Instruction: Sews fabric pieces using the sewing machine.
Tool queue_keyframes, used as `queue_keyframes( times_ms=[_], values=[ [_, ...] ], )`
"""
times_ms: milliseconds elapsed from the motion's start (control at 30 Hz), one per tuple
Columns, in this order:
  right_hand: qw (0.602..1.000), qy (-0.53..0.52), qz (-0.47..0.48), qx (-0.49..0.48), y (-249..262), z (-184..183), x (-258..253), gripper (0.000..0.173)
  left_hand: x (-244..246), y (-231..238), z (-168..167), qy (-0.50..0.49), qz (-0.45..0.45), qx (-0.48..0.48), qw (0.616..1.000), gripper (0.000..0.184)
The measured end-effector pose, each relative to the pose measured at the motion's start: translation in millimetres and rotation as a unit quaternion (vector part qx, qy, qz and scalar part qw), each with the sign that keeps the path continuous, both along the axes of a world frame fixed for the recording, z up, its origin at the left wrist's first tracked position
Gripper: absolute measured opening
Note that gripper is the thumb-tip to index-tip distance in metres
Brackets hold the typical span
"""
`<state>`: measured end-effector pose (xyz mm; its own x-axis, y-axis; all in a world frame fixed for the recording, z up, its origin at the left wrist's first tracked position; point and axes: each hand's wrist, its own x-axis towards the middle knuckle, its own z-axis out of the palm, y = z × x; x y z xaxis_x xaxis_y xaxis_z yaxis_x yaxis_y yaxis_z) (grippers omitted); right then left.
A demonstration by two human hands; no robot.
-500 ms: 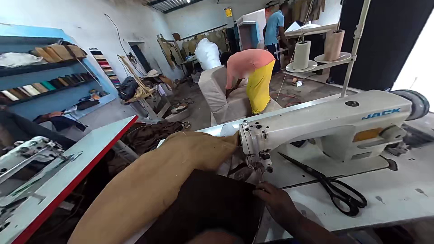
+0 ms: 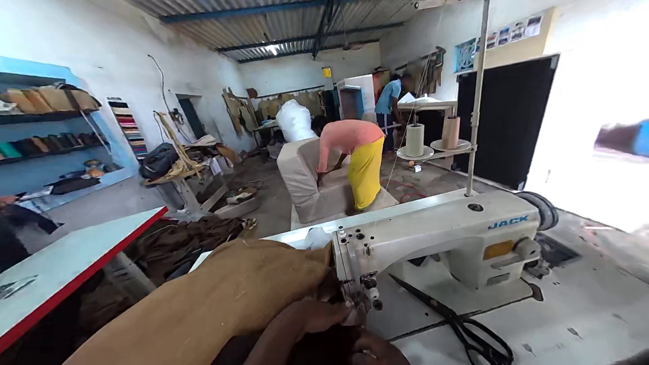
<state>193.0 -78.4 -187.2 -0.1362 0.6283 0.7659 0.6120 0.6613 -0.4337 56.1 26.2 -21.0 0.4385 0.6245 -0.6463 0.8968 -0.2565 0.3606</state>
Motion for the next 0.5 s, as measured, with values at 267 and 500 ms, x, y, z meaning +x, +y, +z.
queue_keyframes(
  times_ms=[267,500],
  values=[
    [0.997,0.042,-0.054,-0.022,-6,-24,-4,0.014,-2,15,-32,0.030,0.029,-0.010,0.999,0.068],
    [0.996,0.048,-0.060,-0.050,-7,-23,-1,0.015,3,35,-63,-0.055,0.144,-0.104,0.983,0.046]
  ],
)
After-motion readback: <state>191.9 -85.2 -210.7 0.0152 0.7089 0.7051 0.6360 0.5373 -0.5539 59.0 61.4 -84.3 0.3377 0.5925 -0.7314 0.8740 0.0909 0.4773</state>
